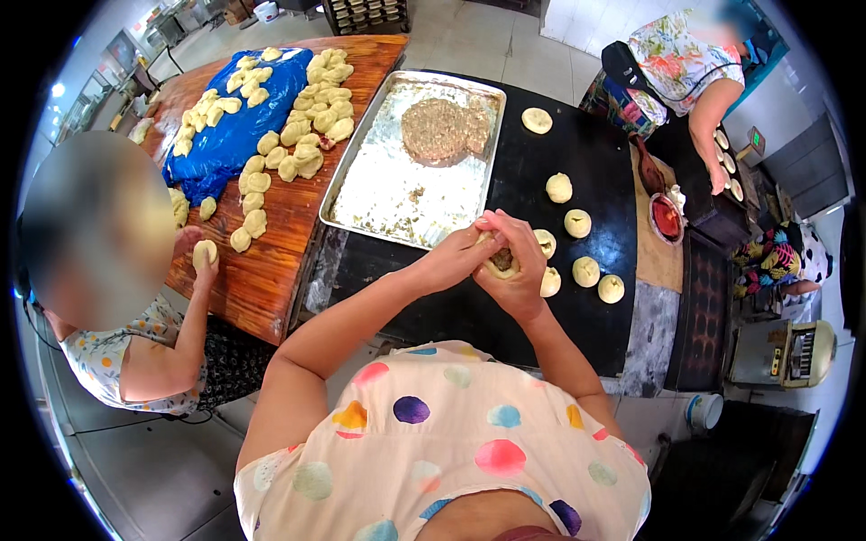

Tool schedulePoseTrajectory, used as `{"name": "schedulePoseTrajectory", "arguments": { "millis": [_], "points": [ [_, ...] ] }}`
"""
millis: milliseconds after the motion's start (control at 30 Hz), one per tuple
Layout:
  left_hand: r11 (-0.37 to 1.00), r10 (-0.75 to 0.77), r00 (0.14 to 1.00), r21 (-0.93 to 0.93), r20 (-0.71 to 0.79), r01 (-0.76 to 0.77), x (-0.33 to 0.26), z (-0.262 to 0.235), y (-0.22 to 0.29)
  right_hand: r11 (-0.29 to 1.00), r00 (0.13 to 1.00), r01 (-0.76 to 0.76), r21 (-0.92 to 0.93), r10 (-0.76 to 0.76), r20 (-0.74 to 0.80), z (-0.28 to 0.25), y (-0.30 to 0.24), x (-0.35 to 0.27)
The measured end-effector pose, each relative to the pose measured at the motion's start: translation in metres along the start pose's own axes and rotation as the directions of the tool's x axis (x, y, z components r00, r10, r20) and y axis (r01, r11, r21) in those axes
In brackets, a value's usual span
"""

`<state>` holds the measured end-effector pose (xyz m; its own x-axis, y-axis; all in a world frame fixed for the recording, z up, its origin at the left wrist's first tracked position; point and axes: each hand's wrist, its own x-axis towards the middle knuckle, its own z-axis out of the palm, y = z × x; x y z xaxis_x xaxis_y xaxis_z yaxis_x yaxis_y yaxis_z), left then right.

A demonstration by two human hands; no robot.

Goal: The person repeatedly flattens dough balls, scoops a crumbly filling from a metal tray, places it into the dough, and seals the pastries by hand. Finished pastries are placed on a black countertop. Coworkers are visible performing similar tasks in the background.

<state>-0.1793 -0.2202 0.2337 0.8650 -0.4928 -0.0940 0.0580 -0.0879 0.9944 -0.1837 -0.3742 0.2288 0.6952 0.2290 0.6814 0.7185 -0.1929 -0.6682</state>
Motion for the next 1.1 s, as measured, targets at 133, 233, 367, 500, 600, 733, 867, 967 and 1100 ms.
{"name": "schedulePoseTrajectory", "arguments": {
  "millis": [133, 233, 367, 500, 600, 733, 867, 967, 1100],
  "points": [
    [0.969, -0.155, 0.973, -0.166, 0.172, 0.184, -0.008, -0.015, 0.031, 0.952, 0.973, -0.226, 0.205, 0.213, 0.085, -0.007, 0.0, 0.001],
    [0.982, 0.112, 0.972, -0.129, -0.204, -0.141, 0.003, 0.008, 0.014, 0.986, 0.982, -0.067, 0.154, 0.093, -0.165, 0.012, 0.005, 0.017],
    [0.981, 0.195, 0.95, 0.06, -0.246, -0.186, 0.008, 0.005, -0.003, 0.999, 0.989, -0.001, 0.052, 0.009, -0.146, 0.019, 0.004, 0.018],
    [0.904, -0.015, 0.992, -0.425, -0.128, -0.042, 0.004, -0.005, 0.023, 0.997, 0.997, 0.071, 0.003, -0.071, -0.006, 0.012, -0.005, 0.03],
    [0.734, -0.047, 0.997, -0.679, -0.058, -0.005, 0.001, -0.008, 0.032, 0.99, 0.999, 0.048, 0.129, -0.045, -0.019, 0.008, 0.004, 0.023],
    [0.503, -0.063, 0.993, -0.863, -0.095, -0.051, 0.0, -0.002, 0.013, 0.968, 0.992, -0.032, 0.249, 0.061, -0.109, 0.023, 0.006, 0.023],
    [0.44, -0.14, 0.982, -0.896, -0.125, -0.051, 0.018, -0.001, -0.009, 0.981, 0.981, 0.182, -0.065, -0.176, 0.084, 0.01, -0.005, 0.04],
    [0.451, -0.126, 0.992, -0.892, -0.031, 0.029, 0.024, -0.004, -0.009, 0.99, 0.991, 0.132, -0.039, -0.133, -0.022, 0.012, 0.005, 0.04],
    [0.486, -0.106, 0.976, -0.866, -0.19, -0.116, 0.03, 0.003, 0.002, 0.992, 0.97, -0.091, 0.089, 0.109, -0.217, 0.024, 0.012, 0.028]
  ]
}}
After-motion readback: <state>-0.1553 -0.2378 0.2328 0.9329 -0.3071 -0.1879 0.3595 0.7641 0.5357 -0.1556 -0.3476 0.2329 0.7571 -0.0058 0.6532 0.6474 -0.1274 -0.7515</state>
